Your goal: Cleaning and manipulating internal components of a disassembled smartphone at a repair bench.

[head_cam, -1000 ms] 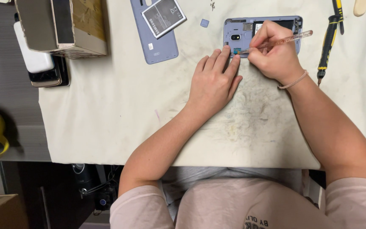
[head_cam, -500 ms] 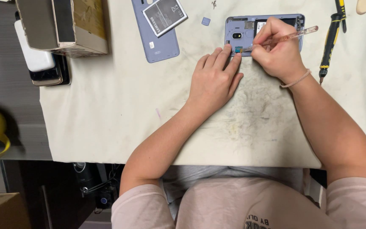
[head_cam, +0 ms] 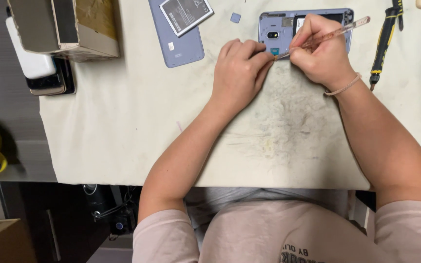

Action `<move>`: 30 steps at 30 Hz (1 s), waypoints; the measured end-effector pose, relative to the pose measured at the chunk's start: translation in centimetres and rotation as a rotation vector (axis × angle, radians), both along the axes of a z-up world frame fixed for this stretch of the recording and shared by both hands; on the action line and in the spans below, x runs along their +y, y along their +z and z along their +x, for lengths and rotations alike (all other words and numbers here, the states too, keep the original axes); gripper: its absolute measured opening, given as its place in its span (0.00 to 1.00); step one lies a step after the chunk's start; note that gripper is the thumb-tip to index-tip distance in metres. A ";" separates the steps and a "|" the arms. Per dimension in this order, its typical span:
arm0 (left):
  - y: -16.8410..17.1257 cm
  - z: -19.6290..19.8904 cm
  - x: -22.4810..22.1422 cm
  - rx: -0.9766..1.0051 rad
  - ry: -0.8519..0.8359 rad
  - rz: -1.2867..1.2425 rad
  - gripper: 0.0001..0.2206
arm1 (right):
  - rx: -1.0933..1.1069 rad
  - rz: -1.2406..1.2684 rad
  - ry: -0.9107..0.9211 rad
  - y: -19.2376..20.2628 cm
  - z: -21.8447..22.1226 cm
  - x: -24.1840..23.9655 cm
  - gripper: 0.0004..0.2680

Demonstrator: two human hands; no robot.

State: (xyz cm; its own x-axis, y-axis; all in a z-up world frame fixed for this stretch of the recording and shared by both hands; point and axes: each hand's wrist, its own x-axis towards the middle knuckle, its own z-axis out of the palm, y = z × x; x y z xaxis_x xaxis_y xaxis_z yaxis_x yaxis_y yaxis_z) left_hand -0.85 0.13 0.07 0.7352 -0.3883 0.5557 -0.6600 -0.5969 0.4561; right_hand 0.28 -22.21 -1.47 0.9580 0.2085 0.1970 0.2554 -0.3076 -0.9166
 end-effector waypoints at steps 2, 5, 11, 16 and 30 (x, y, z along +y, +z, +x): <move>-0.3 0.3 0.2 0.078 -0.018 -0.058 0.04 | 0.023 0.018 0.001 -0.3 -0.1 -0.1 0.05; -0.4 0.6 0.5 0.153 -0.035 -0.129 0.02 | 0.017 0.022 -0.006 -0.1 -0.2 0.0 0.05; -1.2 0.8 0.7 0.249 0.015 -0.147 0.12 | 0.034 0.032 0.027 0.0 -0.1 -0.2 0.05; -1.5 1.1 0.6 0.263 0.021 -0.122 0.14 | 0.017 0.022 -0.019 -0.7 -0.2 -0.3 0.05; -1.2 0.9 0.5 0.274 0.053 -0.094 0.15 | 0.079 0.050 -0.029 -1.4 -0.3 -0.4 0.04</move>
